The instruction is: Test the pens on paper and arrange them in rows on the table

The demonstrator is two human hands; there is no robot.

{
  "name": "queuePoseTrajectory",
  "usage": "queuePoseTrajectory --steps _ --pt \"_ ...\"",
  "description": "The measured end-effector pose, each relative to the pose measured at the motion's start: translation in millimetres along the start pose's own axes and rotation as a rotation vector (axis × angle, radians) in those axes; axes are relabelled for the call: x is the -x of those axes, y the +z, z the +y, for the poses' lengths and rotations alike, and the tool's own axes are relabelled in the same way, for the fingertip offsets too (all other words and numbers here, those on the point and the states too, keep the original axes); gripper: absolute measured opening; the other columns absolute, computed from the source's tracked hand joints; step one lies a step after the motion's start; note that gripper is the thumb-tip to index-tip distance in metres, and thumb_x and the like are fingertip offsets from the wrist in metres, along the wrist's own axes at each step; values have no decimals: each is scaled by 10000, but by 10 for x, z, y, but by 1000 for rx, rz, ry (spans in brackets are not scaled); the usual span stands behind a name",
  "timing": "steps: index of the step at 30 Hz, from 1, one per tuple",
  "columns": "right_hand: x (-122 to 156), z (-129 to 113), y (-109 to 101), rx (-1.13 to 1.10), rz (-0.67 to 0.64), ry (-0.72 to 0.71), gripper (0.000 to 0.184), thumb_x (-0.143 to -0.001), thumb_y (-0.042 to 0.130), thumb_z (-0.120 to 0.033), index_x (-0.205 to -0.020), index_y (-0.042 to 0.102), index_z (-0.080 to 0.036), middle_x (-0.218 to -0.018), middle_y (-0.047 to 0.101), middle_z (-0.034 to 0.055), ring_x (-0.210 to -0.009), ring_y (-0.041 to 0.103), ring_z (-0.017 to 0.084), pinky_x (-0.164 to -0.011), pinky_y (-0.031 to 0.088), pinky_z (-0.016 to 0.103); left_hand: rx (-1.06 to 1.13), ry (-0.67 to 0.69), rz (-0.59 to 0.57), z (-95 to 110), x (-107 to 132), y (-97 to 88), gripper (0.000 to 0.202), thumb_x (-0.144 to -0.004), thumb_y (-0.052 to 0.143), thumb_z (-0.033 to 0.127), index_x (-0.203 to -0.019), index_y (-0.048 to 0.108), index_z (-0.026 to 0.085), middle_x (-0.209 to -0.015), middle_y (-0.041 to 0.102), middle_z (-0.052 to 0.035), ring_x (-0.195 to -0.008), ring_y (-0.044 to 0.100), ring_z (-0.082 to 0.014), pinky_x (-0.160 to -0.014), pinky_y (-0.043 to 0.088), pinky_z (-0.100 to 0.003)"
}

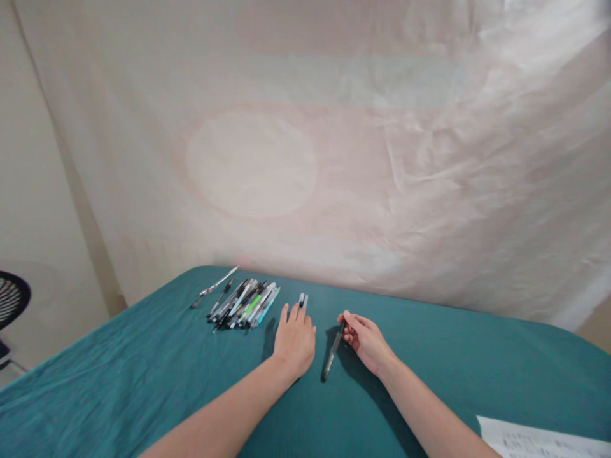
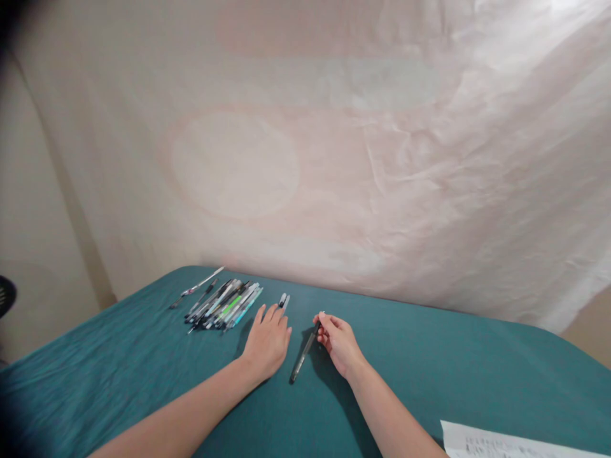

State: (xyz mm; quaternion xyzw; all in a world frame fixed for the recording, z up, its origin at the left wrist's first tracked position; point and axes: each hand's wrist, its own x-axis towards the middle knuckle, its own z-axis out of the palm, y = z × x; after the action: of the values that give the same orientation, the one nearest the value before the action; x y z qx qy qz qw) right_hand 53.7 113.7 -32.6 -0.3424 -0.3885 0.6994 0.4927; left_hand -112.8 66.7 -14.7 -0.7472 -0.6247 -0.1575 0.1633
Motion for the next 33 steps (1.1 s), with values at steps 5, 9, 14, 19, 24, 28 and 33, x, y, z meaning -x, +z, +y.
queuePoseTrajectory --steps 5,9,14,19,24,28,33 --pt "-16 10 -13 -7 -1 -2 248 -645 677 -366 -688 651 -123 -582 532 -11 -476 425 36 -436 381 134 65 -15 3 9 2 -17 330 -821 359 283 -976 573 86 -1158 502 -159 -1170 337 -260 -998 155 -453" --pt "-15 11 -11 -22 -4 -2 241 -649 675 -357 -693 652 -121 -553 519 -16 -474 426 41 -439 374 140 342 -3 41 108 -6 -134 302 -838 332 302 -975 536 128 -1152 489 -127 -1139 372 -237 -966 244 -429" --pt "17 -6 22 1 -67 -20 233 -684 645 -353 -740 653 -128 -581 543 -11 -510 456 55 -477 377 155 1001 -198 -180 345 15 -100 328 -797 407 366 -1049 423 156 -940 541 -70 -725 568 -137 -671 464 -307" --pt "26 -3 28 6 -71 -11 251 -679 642 -363 -764 660 -128 -552 538 -14 -491 451 62 -468 364 167 1371 -470 -371 464 44 -23 208 -760 453 322 -870 386 159 -589 481 47 -392 445 -63 -368 361 -183" --pt "26 -29 36 -30 -50 10 272 -632 677 -348 -794 660 -131 -609 583 4 -489 471 76 -473 389 193 1428 -535 -357 451 41 -76 133 -779 416 299 -747 388 173 -480 420 78 -358 408 -57 -364 331 -174" --pt "28 -42 63 -57 -14 23 287 -642 660 -395 -761 635 -135 -639 596 8 -457 465 64 -448 383 194 1440 -521 -356 457 47 -69 148 -780 411 314 -740 401 171 -477 426 77 -366 406 -57 -376 323 -176" --pt "24 -16 65 -28 27 -15 281 -590 706 -381 -591 557 -143 -446 473 -52 -385 410 47 -411 340 180 1461 -503 -363 456 56 -40 178 -773 424 340 -754 415 164 -500 450 67 -389 407 -51 -400 316 -173"
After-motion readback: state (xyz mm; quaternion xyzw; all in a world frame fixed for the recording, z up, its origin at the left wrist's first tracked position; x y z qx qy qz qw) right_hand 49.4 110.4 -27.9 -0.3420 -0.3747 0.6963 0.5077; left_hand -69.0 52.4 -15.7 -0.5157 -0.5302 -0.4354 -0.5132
